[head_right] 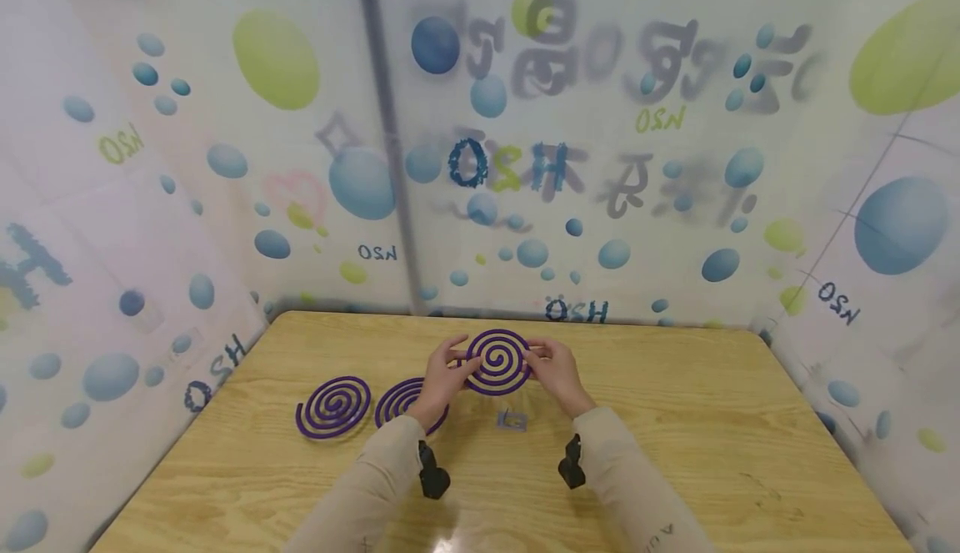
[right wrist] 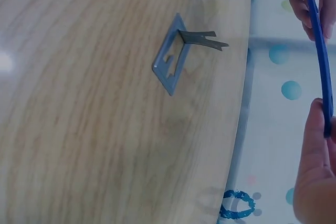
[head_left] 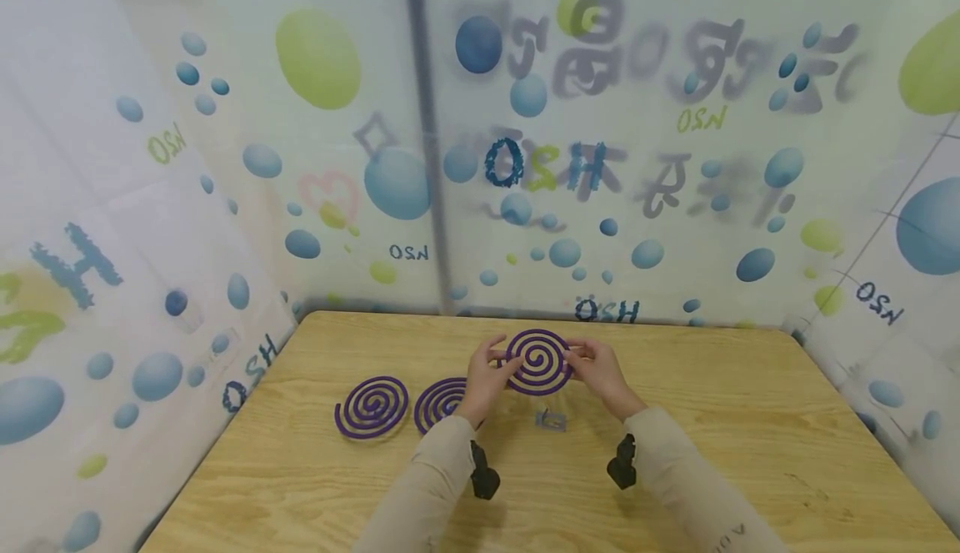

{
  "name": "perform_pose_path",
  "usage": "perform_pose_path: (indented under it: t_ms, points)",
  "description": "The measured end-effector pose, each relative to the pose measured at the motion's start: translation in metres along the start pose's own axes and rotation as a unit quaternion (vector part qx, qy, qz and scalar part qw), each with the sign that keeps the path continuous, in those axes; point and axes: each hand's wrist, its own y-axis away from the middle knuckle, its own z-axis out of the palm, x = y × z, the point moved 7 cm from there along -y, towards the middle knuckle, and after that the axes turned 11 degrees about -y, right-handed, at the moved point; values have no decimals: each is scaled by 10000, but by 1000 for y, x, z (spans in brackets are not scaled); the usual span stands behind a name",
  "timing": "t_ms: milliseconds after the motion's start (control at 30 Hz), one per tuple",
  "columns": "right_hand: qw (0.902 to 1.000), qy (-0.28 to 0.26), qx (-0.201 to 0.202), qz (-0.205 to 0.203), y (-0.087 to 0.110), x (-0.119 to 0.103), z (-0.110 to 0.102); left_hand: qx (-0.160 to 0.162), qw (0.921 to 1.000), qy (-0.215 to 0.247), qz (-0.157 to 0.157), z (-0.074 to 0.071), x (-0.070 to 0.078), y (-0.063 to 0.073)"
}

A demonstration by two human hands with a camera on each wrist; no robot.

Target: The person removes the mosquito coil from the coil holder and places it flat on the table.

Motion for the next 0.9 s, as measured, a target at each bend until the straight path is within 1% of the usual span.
perform_pose_path:
  t_ms: [167,267,400,600,767,833,900]
  points:
    - [10000,10,76,38,-7,-2,0,148,9976,623,-271,-1,-7,-2]
    - [9999,40,112,38,-10,-3,-1,220,9960,804,-329,-1,-11,-2]
    - [9998,55,161,47,-14,0,-3,340,9955,801,-375,-2,-17,-5]
    - [9995,55,315,72,-20,11,-8,538,9949,745,-413,0,-25,-8]
    - [9990,107,435,77,-23,20,-12,857,9942,479,-437,5,-29,-6]
    - [9985,154,520,118,-24,24,-13,983,9932,381,-492,7,-31,-5]
    - [9980,182,582,144,-24,27,-15,1113,9921,319,-483,8,-31,-4]
